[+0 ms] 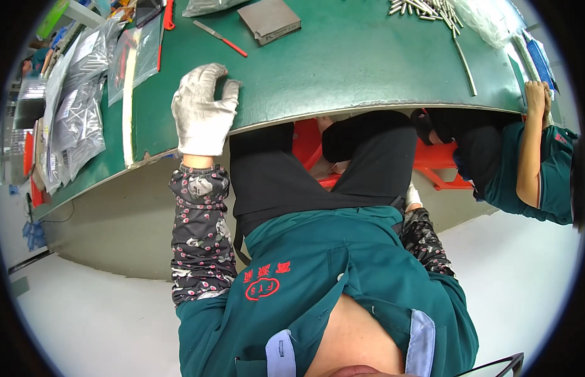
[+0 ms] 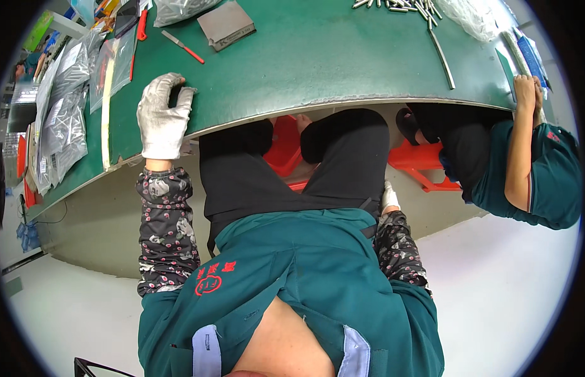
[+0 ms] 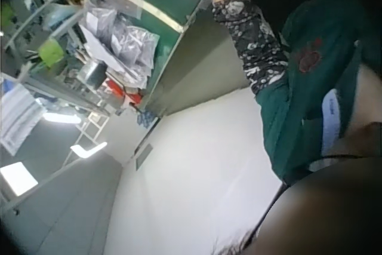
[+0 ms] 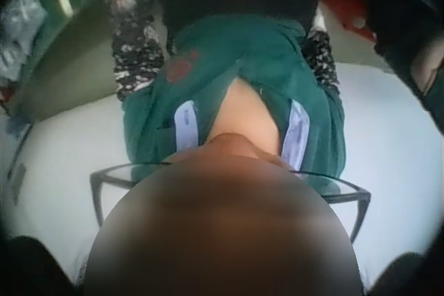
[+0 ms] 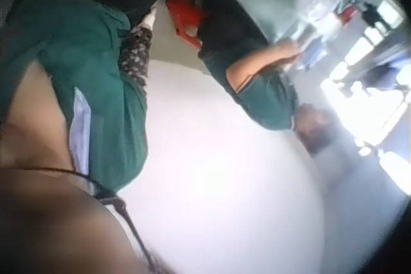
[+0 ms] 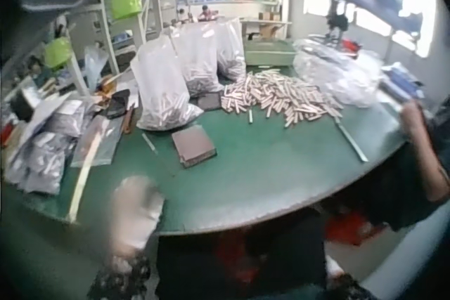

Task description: Inspecting, aligning, and bundling small metal cylindrical pins on a workbench.

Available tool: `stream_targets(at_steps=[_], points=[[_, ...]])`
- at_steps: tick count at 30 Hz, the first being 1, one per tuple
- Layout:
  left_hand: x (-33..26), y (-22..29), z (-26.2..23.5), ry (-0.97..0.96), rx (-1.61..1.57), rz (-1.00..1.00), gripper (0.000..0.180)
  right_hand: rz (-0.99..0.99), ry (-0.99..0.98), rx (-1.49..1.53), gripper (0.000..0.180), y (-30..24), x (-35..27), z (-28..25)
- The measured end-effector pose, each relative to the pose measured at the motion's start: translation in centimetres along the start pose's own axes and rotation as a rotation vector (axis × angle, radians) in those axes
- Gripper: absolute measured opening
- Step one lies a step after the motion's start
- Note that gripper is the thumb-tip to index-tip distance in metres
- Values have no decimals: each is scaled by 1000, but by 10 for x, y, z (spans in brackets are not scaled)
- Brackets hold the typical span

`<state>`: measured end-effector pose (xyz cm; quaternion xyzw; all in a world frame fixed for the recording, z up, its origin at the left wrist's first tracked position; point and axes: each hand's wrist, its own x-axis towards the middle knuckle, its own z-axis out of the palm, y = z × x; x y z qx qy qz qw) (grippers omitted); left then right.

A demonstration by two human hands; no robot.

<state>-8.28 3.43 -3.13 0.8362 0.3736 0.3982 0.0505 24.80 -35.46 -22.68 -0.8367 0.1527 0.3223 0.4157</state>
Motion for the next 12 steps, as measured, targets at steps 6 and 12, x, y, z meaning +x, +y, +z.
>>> stream_targets(at_steps=[6, 12], points=[[3, 8, -6, 6, -68, 11, 18, -79, -189, -39, 63, -20, -11, -1], [19, 22, -33, 23, -163, 83, 22, -565, -123, 63, 40, -117, -15, 39]])
